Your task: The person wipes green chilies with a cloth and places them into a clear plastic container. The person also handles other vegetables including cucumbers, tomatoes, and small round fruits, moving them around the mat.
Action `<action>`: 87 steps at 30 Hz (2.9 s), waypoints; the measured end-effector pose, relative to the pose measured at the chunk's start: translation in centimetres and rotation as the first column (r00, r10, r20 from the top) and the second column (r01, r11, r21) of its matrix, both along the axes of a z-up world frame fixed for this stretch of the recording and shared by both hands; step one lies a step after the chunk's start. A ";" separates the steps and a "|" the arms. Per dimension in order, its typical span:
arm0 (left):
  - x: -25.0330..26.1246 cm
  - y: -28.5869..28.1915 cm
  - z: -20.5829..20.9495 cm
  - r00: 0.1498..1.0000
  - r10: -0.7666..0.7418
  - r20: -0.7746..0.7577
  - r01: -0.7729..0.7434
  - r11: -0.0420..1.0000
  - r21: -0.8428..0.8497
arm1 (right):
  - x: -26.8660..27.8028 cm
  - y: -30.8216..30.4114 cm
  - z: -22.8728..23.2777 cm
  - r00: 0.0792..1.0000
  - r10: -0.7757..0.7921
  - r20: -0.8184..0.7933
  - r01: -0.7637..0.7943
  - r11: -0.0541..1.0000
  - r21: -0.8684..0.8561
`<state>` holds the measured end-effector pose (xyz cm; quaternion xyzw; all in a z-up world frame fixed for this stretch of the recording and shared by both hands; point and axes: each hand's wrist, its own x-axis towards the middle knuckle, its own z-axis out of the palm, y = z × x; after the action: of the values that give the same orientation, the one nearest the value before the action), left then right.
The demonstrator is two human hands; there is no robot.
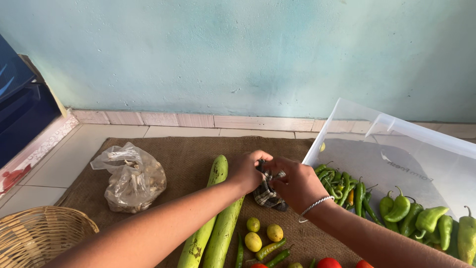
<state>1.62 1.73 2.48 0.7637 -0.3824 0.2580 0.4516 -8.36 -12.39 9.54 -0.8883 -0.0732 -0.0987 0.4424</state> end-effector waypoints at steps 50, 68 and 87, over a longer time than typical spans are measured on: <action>-6.3 0.4 -8.3 0.560 0.443 -0.701 0.363 0.629 0.688 | -3.7 -0.9 -15.7 0.931 0.046 -0.362 -0.289 0.696 -0.657; -6.2 1.2 -4.8 0.304 0.046 -0.951 0.197 0.974 0.110 | 1.0 -2.0 -16.5 0.838 0.010 -0.546 -0.072 0.993 -0.091; -4.9 1.9 -4.3 0.310 0.030 -0.950 0.273 0.955 0.119 | -3.1 1.6 -9.7 0.788 0.026 -0.615 0.564 0.370 0.739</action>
<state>-3.30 3.62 -1.82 0.7899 -0.1340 -0.3228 0.5039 -11.42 -10.79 -0.13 -0.4966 0.2707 0.0528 0.8230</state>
